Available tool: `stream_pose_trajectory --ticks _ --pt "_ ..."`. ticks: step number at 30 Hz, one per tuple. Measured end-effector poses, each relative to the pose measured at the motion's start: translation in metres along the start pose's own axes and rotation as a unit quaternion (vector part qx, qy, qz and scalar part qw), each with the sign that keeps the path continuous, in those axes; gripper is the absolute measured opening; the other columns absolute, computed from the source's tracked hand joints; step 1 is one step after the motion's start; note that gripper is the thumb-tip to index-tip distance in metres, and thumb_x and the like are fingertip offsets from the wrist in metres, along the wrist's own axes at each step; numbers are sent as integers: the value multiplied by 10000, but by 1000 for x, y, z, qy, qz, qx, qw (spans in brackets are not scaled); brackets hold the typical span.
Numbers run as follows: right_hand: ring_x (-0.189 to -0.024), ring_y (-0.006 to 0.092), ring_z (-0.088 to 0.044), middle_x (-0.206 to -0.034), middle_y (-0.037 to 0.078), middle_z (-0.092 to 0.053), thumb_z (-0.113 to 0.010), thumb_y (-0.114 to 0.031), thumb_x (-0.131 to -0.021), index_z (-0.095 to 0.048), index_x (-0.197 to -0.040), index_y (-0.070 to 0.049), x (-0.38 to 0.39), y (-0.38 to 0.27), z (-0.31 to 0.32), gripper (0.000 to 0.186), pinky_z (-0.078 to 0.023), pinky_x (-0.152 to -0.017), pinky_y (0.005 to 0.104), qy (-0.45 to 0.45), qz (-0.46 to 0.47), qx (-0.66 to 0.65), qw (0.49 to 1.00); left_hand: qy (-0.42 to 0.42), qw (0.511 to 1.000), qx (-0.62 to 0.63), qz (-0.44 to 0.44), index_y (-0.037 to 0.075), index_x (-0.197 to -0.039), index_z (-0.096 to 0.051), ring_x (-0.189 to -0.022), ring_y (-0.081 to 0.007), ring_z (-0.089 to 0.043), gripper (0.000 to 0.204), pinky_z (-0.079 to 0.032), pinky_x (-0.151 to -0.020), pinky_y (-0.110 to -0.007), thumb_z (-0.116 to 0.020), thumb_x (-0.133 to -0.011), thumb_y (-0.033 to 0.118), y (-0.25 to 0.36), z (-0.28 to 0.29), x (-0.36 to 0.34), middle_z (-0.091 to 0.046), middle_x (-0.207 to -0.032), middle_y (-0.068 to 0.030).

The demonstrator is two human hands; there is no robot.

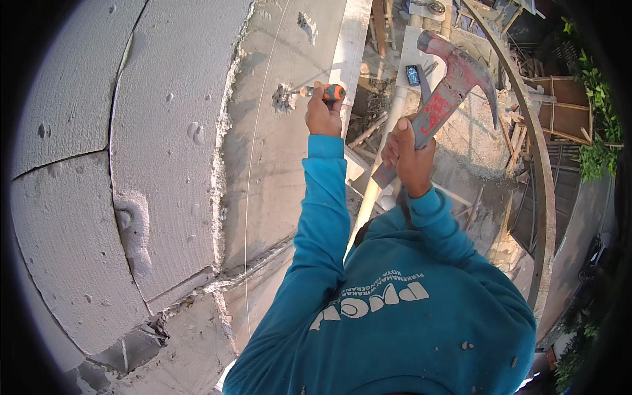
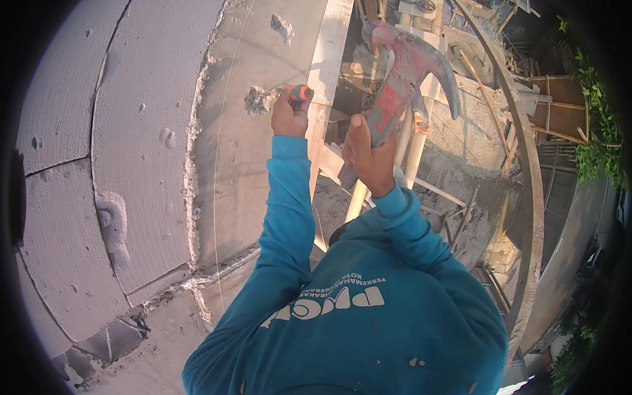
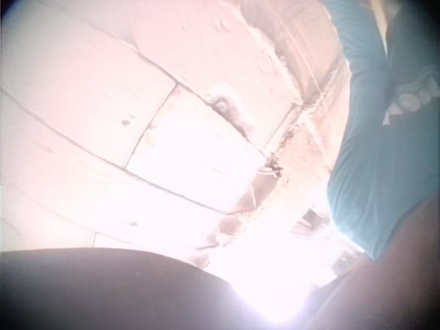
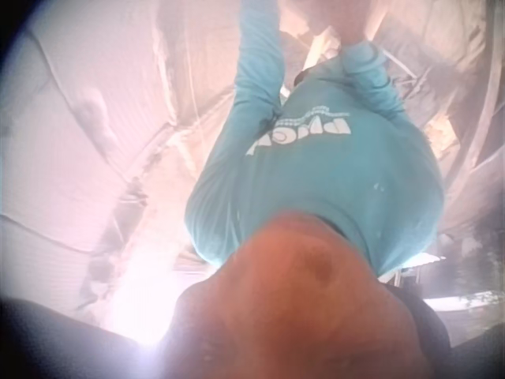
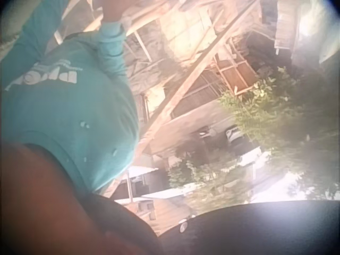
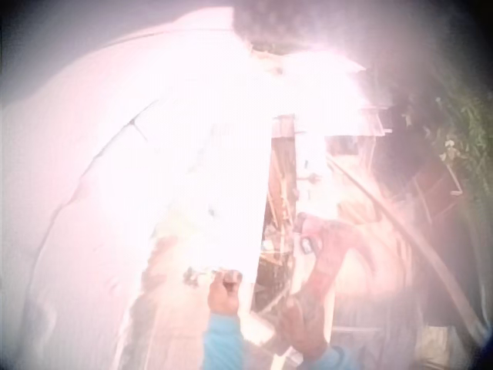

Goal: The person inserts a metal rod into a hole in a concrete wall, then uses a hammer to drive it in. The person repeats this process for several rods along the wall.

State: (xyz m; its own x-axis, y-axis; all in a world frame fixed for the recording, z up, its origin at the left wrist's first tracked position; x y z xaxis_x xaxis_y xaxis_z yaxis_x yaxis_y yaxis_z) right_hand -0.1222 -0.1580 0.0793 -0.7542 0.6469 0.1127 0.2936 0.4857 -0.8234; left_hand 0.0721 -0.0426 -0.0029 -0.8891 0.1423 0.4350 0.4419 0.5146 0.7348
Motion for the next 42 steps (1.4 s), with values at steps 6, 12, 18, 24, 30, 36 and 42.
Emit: stream_pose_trajectory --ticks 6,12,18,24,30,36,42 --pt "-421 101 -372 -545 -7 -365 -553 -312 -999 -441 -889 -75 -2 -29 14 284 -367 -399 292 63 99 -98 988 22 1000 -13 -2 -90 -1066 -547 -999 -275 -608 303 -572 -917 -425 -556 -988 202 -6 5 -10 -580 -1054 -168" --pt "-430 85 -351 -562 -25 -352 -610 -342 -969 -434 -803 -84 -12 100 17 353 -340 -399 274 -2 -92 -8 996 -4 1000 -11 -4 -81 -1072 -559 -970 -250 -615 362 -557 -917 -383 -597 -977 266 -15 -4 -14 -590 -1045 -155" --pt "-437 73 -346 -575 -47 -334 -647 -379 -941 -434 -752 -91 -4 69 33 406 -317 -397 253 -57 -233 -11 971 26 1000 7 -15 -81 -1133 -483 -1107 -311 -577 311 -527 -1000 -460 -553 -992 187 -3 5 -28 -533 -1168 -184" --pt "-480 74 -310 -577 -34 -257 -540 -435 -983 -438 -792 -99 -39 -68 53 399 -335 -449 263 158 157 -198 955 -11 1000 12 -20 -95 -1151 -510 -1038 -279 -604 393 -553 -953 -409 -597 -978 247 -4 5 -35 -579 -1094 -172" --pt "-462 70 -374 -575 -36 -381 -617 -379 -956 -447 -753 -101 -12 117 8 384 -339 -407 274 -54 -204 -21 977 -34 999 34 -4 -102 -1140 -513 -1046 -281 -605 387 -550 -964 -405 -584 -985 245 -6 -3 -39 -578 -1099 -190" --pt "-432 66 -329 -572 -51 -306 -610 -389 -959 -432 -757 -95 -34 -8 29 398 -305 -372 255 -5 -115 -87 990 17 1000 15 -9 -98 -1157 -505 -1038 -272 -602 387 -553 -961 -392 -581 -987 240 0 3 -33 -573 -1105 -187" --pt "-488 86 -347 -583 -33 -314 -574 -363 -976 -423 -772 -98 -43 -12 24 367 -347 -458 281 101 122 -217 963 -21 999 24 -9 -105 -1145 -502 -1061 -270 -592 408 -553 -957 -383 -593 -981 257 -5 -11 -31 -556 -1127 -188"
Point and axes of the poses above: each hand's wrist, its own x-axis away from the middle knuckle, its own z-axis out of the back of the hand, y = z × x, the point moved 8 cm from there along -x, towards the middle knuckle
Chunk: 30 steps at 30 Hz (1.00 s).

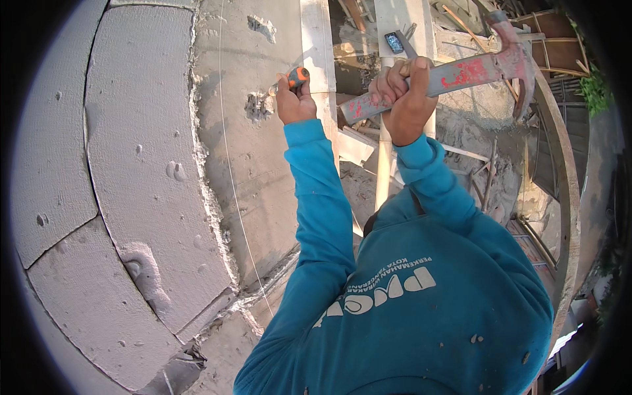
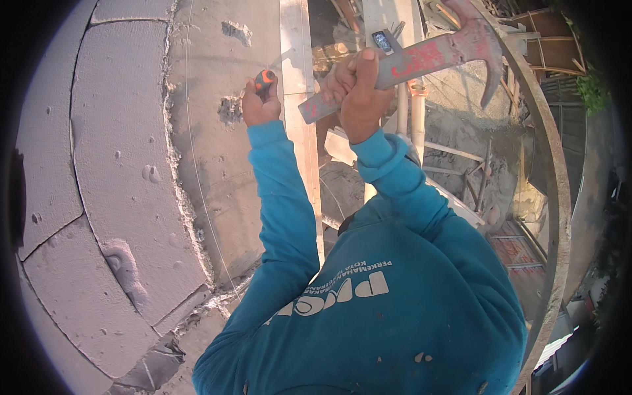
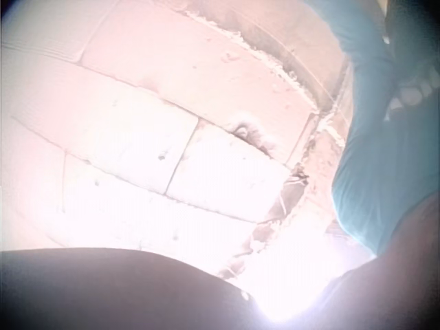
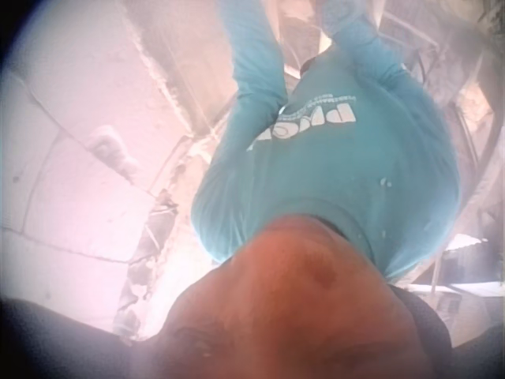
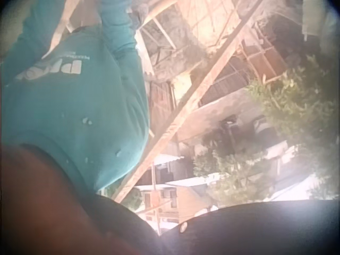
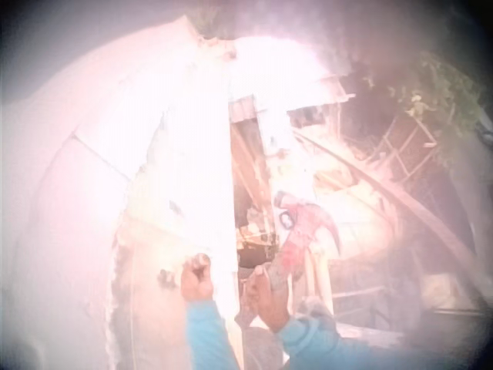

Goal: The person inserts a metal rod into a hole in a concrete wall, then uses a hammer to drive it in. The person repeats this process for several rods along the wall.

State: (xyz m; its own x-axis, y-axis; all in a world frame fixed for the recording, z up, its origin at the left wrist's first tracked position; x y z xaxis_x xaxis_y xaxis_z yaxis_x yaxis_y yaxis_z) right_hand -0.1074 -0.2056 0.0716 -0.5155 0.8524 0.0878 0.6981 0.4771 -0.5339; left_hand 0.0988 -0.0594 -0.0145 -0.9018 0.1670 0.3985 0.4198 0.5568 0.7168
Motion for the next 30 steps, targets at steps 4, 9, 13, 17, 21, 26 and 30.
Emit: stream_pose_trajectory --ticks 4,9,13,17,21,26,30 --pt "-460 86 -377 -573 -29 -356 -638 -383 -941 -415 -721 -104 69 107 44 419 -357 -412 287 -128 -383 254 879 14 1000 4 8 -115 -1150 -495 -1085 -284 -587 410 -551 -981 -391 -583 -984 250 5 17 -3 -541 -1150 -190" --pt "-431 63 -325 -569 -50 -284 -608 -401 -957 -411 -730 -103 13 3 10 423 -316 -372 256 -122 -268 170 940 19 1000 8 1 -131 -1171 -476 -1085 -294 -582 423 -550 -991 -409 -585 -983 232 12 8 2 -528 -1155 -198" --pt "-449 81 -299 -562 -33 -293 -546 -386 -980 -400 -751 -100 -30 -73 -25 395 -333 -433 282 -48 56 14 997 17 1000 14 -4 -135 -1177 -469 -1080 -298 -579 430 -549 -994 -427 -594 -978 225 9 6 4 -518 -1159 -207" --pt "-453 72 -332 -570 -32 -333 -561 -307 -982 -411 -775 -112 17 44 12 322 -322 -420 272 -32 -135 63 988 18 1000 15 -1 -128 -1213 -442 -1114 -309 -562 449 -530 -1021 -446 -591 -978 224 5 7 4 -497 -1193 -211" --pt "-447 65 -347 -568 -42 -359 -594 -325 -972 -422 -770 -112 59 75 42 340 -308 -387 261 -152 -475 239 833 45 999 24 11 -111 -1263 -425 -1160 -328 -538 463 -520 -1034 -456 -586 -981 218 11 11 5 -465 -1253 -217" --pt "-441 73 -296 -564 -40 -295 -562 -303 -968 -415 -746 -97 -23 -34 -11 336 -312 -408 267 -83 -154 65 982 25 999 42 19 -117 -1216 -416 -1169 -341 -513 415 -496 -1044 -504 -580 -981 184 12 18 -3 -460 -1213 -192" --pt "-448 85 -278 -580 -40 -290 -513 -281 -1001 -411 -791 -96 -21 -12 -9 298 -319 -432 268 -33 3 -28 999 18 998 61 27 -117 -1175 -432 -1135 -318 -515 353 -514 -1014 -514 -579 -978 136 7 9 -1 -465 -1157 -174"
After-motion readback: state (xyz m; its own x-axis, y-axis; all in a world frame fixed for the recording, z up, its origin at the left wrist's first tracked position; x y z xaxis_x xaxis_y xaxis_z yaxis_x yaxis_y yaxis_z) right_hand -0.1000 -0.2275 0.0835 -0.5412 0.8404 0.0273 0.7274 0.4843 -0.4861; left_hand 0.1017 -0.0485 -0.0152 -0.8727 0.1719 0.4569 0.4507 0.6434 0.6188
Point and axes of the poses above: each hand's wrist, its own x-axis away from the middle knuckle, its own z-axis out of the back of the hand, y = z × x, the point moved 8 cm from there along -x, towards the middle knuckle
